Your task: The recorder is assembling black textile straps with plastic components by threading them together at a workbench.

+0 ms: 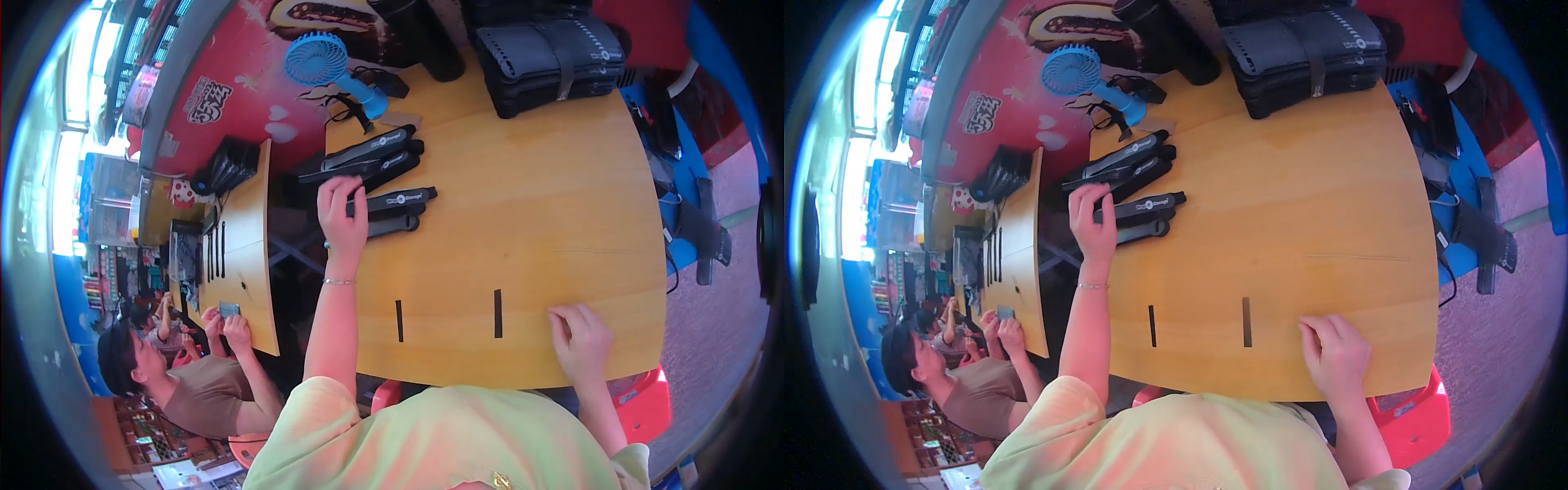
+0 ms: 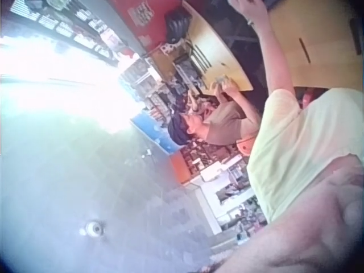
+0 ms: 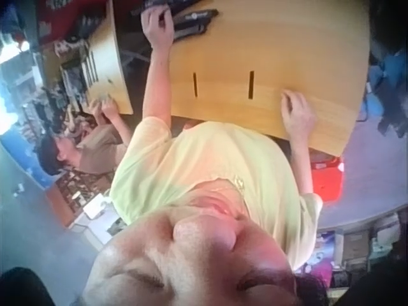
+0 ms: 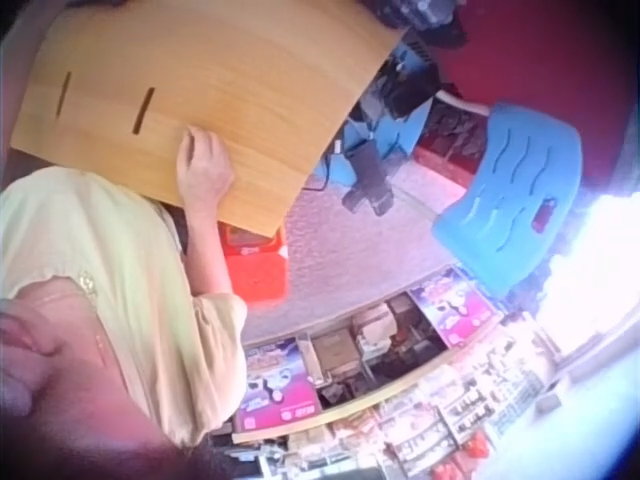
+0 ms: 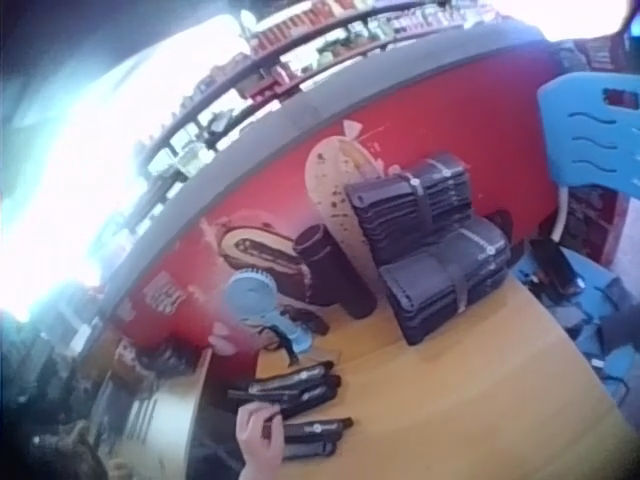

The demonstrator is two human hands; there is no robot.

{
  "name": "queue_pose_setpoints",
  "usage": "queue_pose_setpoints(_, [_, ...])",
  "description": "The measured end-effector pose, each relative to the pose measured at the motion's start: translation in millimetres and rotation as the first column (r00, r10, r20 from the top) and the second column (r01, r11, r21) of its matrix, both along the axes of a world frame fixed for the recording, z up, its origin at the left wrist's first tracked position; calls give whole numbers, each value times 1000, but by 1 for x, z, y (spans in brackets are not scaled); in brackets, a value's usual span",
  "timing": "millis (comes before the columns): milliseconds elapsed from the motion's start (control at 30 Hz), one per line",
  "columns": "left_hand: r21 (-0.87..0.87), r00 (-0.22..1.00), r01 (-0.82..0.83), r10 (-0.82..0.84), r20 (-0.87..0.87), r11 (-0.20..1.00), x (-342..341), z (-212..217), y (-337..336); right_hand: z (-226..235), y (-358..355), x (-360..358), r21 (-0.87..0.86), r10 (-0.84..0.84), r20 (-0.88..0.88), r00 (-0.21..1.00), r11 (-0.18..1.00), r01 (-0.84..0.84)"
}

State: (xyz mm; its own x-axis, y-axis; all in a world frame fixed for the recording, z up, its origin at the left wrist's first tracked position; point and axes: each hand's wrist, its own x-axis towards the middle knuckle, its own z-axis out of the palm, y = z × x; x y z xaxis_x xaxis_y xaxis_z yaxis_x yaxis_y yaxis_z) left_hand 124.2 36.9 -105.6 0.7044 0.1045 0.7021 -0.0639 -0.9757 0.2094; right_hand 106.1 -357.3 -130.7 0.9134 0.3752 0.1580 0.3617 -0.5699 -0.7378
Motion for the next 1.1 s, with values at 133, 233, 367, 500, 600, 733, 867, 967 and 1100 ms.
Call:
queue_pose_setpoints(133, [-22, 951, 70, -73, -299, 997, -46, -7, 1, 1, 0, -6, -5, -23, -50, 999, 1000, 22])
queue_pose_setpoints(233, [-10, 911, 53, -53, -409, 999, -62, -10, 0, 3, 2, -8, -36, -29, -12, 999, 999, 29])
queue_pose_setpoints(367, [-121, 892, 13, -66, -447, 993, -73, -6, 5, 5, 8, -10, -26, -9, 31, 999, 1000, 10])
queue_pose_setpoints(500, [-166, 734, 160, -230, -639, 973, -71, 4, 7, -1, 7, -14, -25, -23, 60, 998, 999, 25])
queue_pose_setpoints(600, [-240, 660, 202, -313, -683, 950, -61, 8, 6, -6, 4, -16, -31, -38, 52, 998, 999, 40])
queue_pose_setpoints(733, [-538, 411, -6, -489, -770, 843, -43, 24, 0, -5, 4, -17, -42, -32, 51, 998, 999, 34])
queue_pose_setpoints(867, [-459, 193, -169, -427, -883, 872, -27, 39, -3, -1, 6, -19, -58, -41, 52, 998, 997, 44])
queue_pose_setpoints(967, [-404, 157, -195, -378, -912, 894, -24, 38, -5, 8, 11, -16, -89, 56, 20, 998, 995, -54])
queue_pose_setpoints(1100, [-375, 278, -104, -335, -900, 921, -32, 28, -4, 49, 94, 10, 126, 283, 174, 943, 944, -306])
